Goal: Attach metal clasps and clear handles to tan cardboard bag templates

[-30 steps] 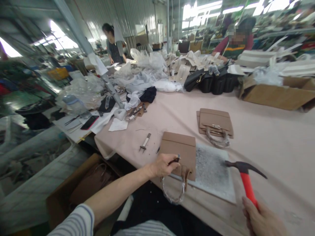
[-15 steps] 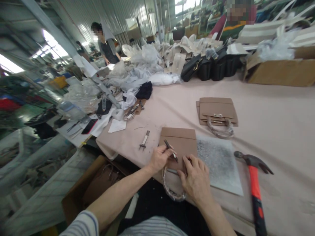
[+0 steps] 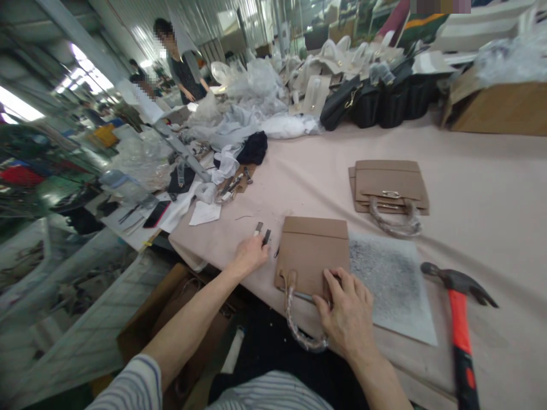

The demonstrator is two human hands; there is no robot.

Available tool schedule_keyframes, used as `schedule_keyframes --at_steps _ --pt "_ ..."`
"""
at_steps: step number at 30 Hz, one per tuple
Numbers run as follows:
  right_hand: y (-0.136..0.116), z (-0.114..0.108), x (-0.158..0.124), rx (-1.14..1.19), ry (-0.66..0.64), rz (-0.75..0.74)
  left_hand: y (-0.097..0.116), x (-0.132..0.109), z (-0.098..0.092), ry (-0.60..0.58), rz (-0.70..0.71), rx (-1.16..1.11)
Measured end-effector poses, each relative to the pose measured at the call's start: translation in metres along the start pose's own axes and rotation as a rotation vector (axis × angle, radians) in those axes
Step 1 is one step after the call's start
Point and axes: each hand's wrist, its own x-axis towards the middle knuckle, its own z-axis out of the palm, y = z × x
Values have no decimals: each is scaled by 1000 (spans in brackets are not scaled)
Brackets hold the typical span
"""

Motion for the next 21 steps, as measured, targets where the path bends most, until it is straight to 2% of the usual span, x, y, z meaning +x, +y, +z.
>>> schedule_keyframes --at_steps 4,8,11,14,18,21 --pt "2 1 0 -13 -12 -4 0 -7 5 59 65 23" --pt "2 2 0 -25 25 -24 -2 -2 -3 101 82 -15" --pt "2 2 1 -29 53 -36 0 7 -9 51 96 -75" --pt "3 3 3 -35 61 -36 5 15 -6 -21 136 -117" --pt "3 4 4 -57 67 -46 14 21 1 -91 114 -82" --pt "3 4 4 -62 66 -44 17 22 -2 -165 85 -32"
